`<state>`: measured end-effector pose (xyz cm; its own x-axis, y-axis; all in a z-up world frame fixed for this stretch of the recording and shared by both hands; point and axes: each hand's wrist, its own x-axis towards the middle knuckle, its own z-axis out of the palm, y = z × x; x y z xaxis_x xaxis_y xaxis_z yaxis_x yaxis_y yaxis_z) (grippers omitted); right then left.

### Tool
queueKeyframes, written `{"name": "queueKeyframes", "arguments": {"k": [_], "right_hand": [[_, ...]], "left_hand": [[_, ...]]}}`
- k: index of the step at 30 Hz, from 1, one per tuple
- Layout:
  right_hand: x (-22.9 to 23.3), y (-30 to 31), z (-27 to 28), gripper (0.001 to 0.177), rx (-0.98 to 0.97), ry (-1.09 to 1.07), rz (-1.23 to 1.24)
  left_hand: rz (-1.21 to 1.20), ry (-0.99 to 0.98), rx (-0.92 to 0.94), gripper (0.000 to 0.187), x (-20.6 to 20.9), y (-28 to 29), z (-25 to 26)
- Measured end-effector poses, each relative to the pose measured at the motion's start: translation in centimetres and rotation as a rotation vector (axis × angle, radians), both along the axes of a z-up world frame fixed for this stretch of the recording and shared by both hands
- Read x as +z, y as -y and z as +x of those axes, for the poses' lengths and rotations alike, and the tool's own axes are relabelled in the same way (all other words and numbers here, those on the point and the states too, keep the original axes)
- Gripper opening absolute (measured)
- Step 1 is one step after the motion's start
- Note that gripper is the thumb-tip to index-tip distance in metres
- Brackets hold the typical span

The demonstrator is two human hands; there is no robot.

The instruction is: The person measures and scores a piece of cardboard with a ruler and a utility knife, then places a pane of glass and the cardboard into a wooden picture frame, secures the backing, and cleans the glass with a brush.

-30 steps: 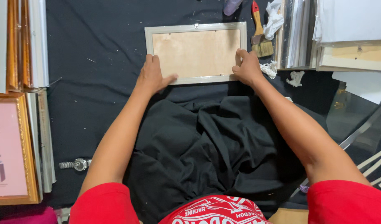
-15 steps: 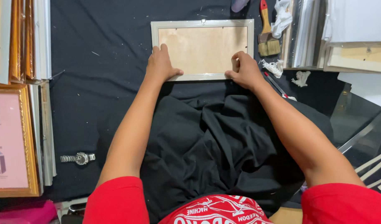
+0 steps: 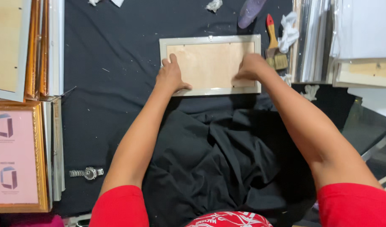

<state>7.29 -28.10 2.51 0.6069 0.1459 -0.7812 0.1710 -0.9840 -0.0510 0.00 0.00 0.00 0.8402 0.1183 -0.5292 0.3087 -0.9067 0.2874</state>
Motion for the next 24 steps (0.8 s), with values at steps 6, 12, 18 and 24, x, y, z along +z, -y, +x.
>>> {"name": "queueKeyframes", "arguments": {"k": [6,12,18,24], "right_hand": [[2.9,-0.9,1.4,0.084,-0.192,0.244,0.443],[0.1,-0.1,1.2,0.05,-0.16,0.299,0.476],[-4.5,1.3,-0.4,0.041,-0.106,0.59,0.67],[-4.4,0.7,-1.8,0.062,0.029,0.619,0.376]], "left_hand": [[-0.015,0.006,-0.17,0.144,2.2,-0.5,2.4],[-0.035,0.023,-0.205,0.125,2.6,-0.6,2.4],[-0.059,-0.029,-0.198,0.114,4.6,-0.1,1.9],[-0.04,0.04,-0.228,0.112,4.5,0.2,1.6]]}}
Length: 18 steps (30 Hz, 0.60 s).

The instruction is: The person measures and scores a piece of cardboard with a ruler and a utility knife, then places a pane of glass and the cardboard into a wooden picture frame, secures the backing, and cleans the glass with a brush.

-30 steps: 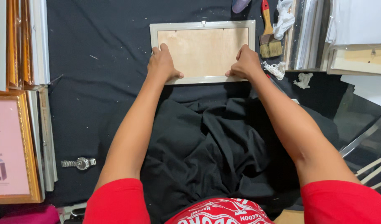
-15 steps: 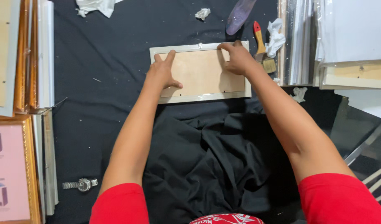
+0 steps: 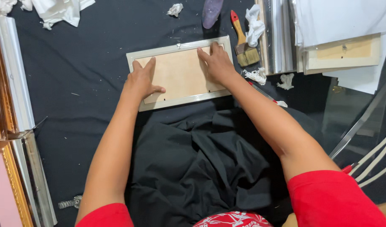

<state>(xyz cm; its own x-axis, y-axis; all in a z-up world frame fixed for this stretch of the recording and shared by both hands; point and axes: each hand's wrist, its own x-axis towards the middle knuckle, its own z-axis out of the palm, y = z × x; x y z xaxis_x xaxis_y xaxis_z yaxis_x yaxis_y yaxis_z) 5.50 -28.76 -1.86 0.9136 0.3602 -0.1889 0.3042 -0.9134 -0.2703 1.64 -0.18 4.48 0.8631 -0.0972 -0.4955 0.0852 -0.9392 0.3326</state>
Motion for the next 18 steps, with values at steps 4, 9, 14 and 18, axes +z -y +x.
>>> {"name": "queueKeyframes", "arguments": {"k": [4,9,14,18], "right_hand": [[0.8,3.1,2.4,0.053,-0.188,-0.149,0.236],[-3.4,10.4,6.8,0.041,-0.452,0.056,0.058],[0.5,10.0,5.6,0.046,-0.434,0.048,-0.197],[4.4,8.3,4.3,0.03,-0.389,0.263,-0.285]], "left_hand": [[0.068,-0.012,-0.047,0.118,0.1,0.2,0.2],[-0.112,0.159,0.203,0.111,5.8,-1.3,-2.4],[-0.38,0.524,0.567,0.061,-1.5,-7.5,-6.6],[-0.188,0.07,0.56,0.068,-5.2,-9.7,-7.3]]}}
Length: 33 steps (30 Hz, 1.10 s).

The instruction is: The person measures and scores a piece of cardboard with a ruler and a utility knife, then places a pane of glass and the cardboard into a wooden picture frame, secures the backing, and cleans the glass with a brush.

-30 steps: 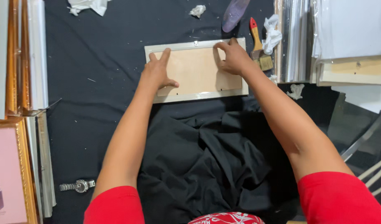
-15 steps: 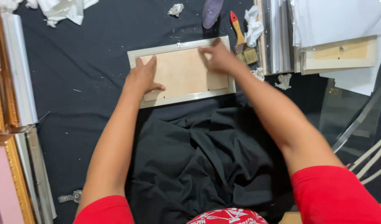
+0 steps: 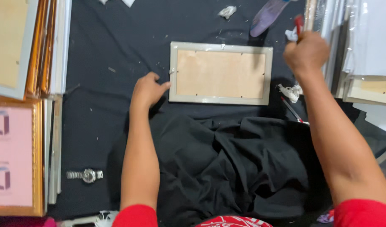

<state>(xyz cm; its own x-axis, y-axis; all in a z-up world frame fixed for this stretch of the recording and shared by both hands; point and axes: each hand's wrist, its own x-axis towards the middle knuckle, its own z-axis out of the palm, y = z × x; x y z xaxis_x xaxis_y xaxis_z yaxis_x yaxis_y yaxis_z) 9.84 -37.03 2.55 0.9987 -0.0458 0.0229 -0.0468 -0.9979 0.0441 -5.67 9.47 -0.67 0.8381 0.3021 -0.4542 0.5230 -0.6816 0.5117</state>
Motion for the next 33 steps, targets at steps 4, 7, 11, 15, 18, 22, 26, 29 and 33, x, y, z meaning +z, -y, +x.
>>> {"name": "queueKeyframes", "arguments": {"k": [4,7,11,15,18,22,26,29,33], "right_hand": [[4.4,-8.1,-5.0,0.015,0.263,0.282,0.644],[1.6,-17.7,-11.6,0.02,0.13,0.003,1.16],[-0.4,-22.7,-16.0,0.022,-0.094,-0.26,1.338],[-1.1,-10.4,-13.5,0.059,-0.4,-0.172,1.252],[0.6,-1.2,-11.6,0.018,-0.062,0.006,0.128],[5.0,-14.4,-14.5,0.017,-0.094,0.107,0.857],[1.4,-25.5,-16.6,0.02,-0.168,-0.178,1.45],[-1.1,-20.9,-14.8,0.026,-0.398,-0.154,1.359],[-1.8,-6.2,-10.1,0.018,-0.143,0.208,0.704]], "left_hand": [[-0.022,0.0,-0.075,0.039,2.1,1.4,2.1],[-0.083,0.003,-0.062,0.035,1.1,2.4,2.8],[-0.006,-0.027,-0.113,0.044,-3.2,1.9,3.9],[-0.077,-0.072,-0.116,0.052,-0.4,2.5,3.9],[-0.108,-0.066,-0.087,0.056,-0.5,2.5,4.1],[-0.062,-0.031,-0.067,0.049,-0.9,2.6,4.7],[-0.008,-0.091,-0.082,0.048,0.5,2.5,4.7],[-0.055,-0.06,-0.074,0.053,0.0,2.2,4.6],[-0.067,-0.042,-0.037,0.049,1.6,2.5,4.3]]}}
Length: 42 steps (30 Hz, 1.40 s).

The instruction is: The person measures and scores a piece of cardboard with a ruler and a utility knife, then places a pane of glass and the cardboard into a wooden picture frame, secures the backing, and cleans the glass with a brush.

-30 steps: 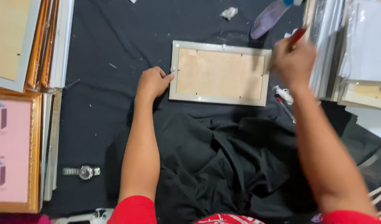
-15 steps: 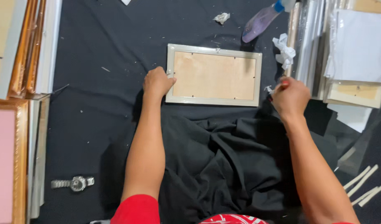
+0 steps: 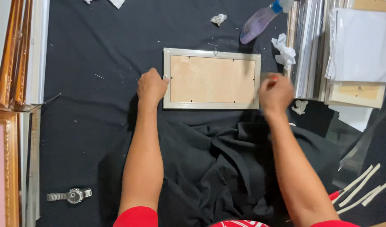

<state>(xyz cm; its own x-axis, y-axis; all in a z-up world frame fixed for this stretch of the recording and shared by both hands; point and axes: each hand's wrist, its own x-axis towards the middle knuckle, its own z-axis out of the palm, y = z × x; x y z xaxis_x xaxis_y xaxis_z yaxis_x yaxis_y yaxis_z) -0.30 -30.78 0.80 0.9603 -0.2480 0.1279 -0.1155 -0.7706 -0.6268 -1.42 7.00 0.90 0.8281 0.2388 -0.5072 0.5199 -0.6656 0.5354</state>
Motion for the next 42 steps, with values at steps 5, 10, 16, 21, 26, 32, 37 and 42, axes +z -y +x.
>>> {"name": "queueKeyframes", "arguments": {"k": [5,10,16,21,26,32,37,42], "right_hand": [[1.5,-10.9,0.4,0.022,0.144,0.024,0.483],[-2.1,-20.8,2.4,0.018,0.059,-0.173,0.736],[-5.0,0.7,6.6,0.018,-0.213,-0.041,-0.064],[-0.5,-7.5,4.0,0.021,0.069,0.29,0.049],[-2.0,-20.8,1.5,0.019,0.163,-0.193,0.709],[-4.6,4.4,6.8,0.022,-0.046,-0.014,-0.035],[1.4,7.3,3.2,0.027,0.038,-0.24,-0.324],[-2.2,4.3,1.6,0.04,-0.052,-0.51,0.052]], "left_hand": [[0.012,0.007,-0.034,0.041,0.4,0.5,0.7],[-0.047,0.02,0.001,0.033,0.1,0.2,0.4],[-0.018,-0.008,0.0,0.028,-1.3,-0.2,0.6],[0.035,0.019,-0.092,0.027,-3.6,0.4,1.3],[0.052,0.002,-0.053,0.022,-1.2,0.3,0.4],[0.025,0.08,-0.03,0.021,-2.2,0.4,0.3],[0.104,0.143,-0.003,0.025,-2.8,1.2,0.3],[0.087,0.158,0.051,0.044,-2.2,2.8,-0.3]]}}
